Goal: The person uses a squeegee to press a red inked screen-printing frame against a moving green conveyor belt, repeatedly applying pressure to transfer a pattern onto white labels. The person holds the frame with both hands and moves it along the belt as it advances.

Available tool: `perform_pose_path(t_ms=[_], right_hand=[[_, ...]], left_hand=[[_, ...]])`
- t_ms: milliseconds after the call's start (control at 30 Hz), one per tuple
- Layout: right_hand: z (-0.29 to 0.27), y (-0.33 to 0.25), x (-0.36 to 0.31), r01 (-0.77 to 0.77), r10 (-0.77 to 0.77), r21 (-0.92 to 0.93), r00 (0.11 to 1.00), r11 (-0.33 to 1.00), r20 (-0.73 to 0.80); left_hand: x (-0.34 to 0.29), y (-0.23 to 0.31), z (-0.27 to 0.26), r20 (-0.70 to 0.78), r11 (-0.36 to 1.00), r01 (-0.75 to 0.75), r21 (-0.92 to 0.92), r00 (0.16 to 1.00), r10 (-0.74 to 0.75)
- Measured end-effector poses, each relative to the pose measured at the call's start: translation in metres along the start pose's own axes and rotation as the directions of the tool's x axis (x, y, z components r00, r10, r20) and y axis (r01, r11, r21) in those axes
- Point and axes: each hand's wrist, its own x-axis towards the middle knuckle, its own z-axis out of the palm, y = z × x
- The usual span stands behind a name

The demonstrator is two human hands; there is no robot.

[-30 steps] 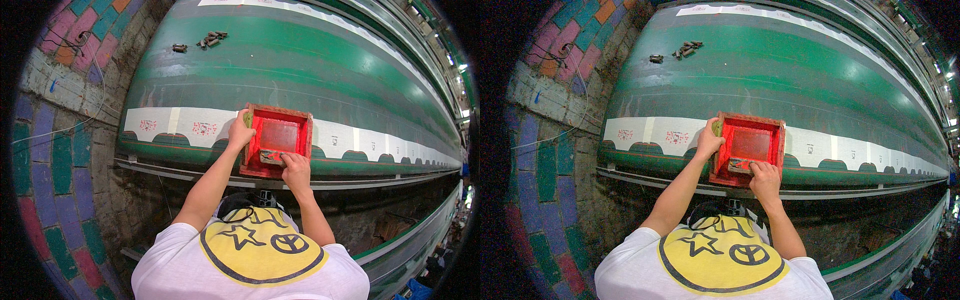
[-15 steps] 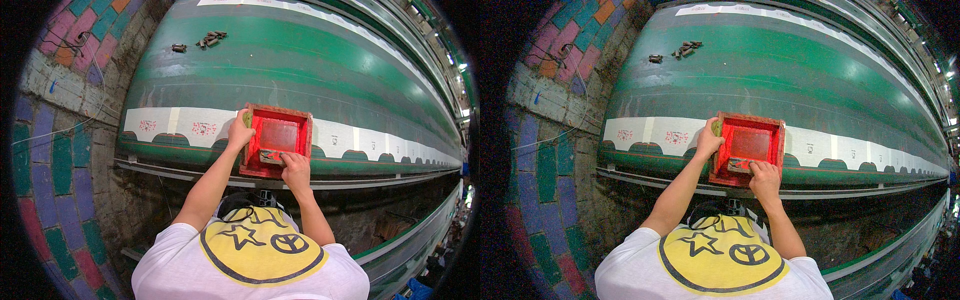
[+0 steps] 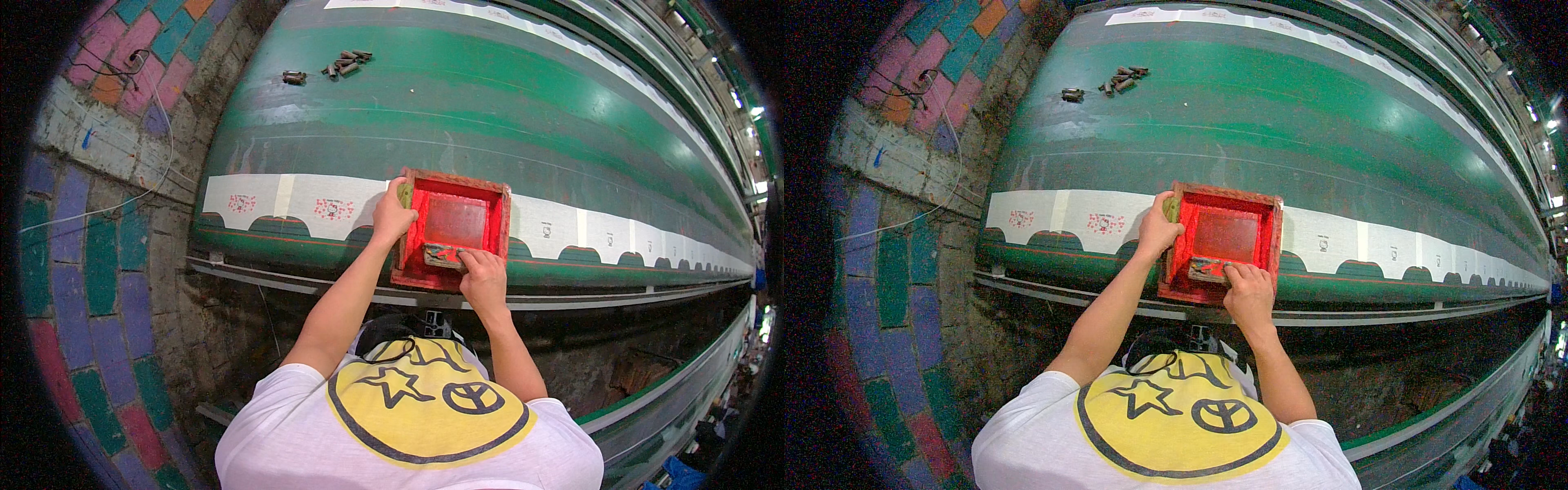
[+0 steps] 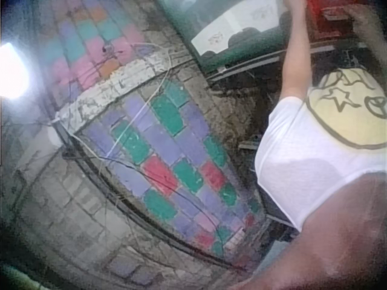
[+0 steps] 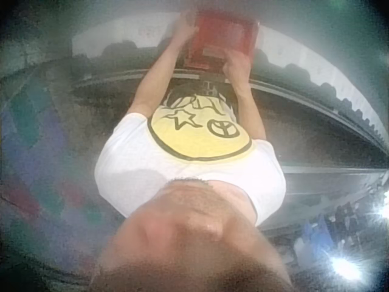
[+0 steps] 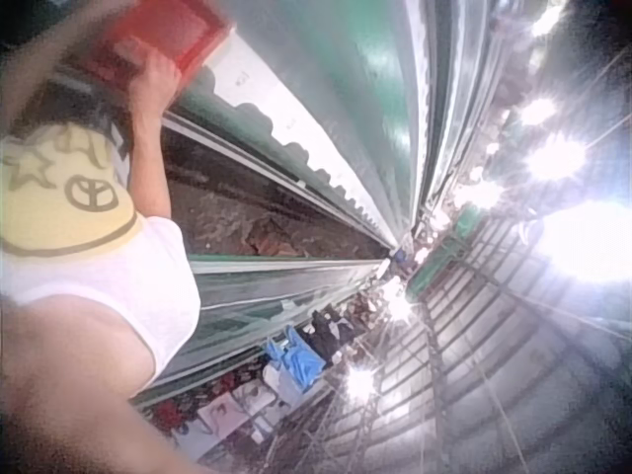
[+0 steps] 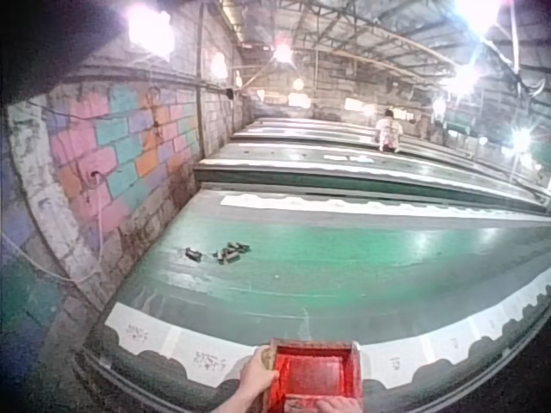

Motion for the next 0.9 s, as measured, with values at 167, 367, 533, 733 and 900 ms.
perform_pose_path(t_ms=[167,367,533,733,900], right_hand=[[-0.0007,0.0001,0.0003,0.005,-0.005,0.008,1.0,1.0,0.003],[0.0009,0.0012,-0.0007,0.007,-0.007,0.007,1.0,1.0,-0.006],[0.0009,0.0011,-0.0007,0.003,-0.003,0.011,1.0,1.0,-0.005],[-0.0011,-0.0009,0.0004,0.01,-0.01,-0.002,1.0,1.0,0.001],[-0.001,-0.0009,0.0001,0.008,-0.008,0.006,1.0,1.0,0.003]], left_hand=[[0.0017,-0.0057,0.0026,-0.015,1.0,-0.025,0.005,1.0,0.025],[0.0019,-0.0043,0.0022,-0.002,1.0,-0.01,-0.015,1.0,0.01],[0.0018,-0.0035,0.0016,-0.001,1.0,0.001,-0.024,1.0,-0.001],[0.0016,-0.0044,0.0017,-0.009,1.0,-0.017,-0.011,1.0,0.017],[0.0007,-0.0026,0.0004,-0.003,1.0,-0.007,-0.014,1.0,0.007]])
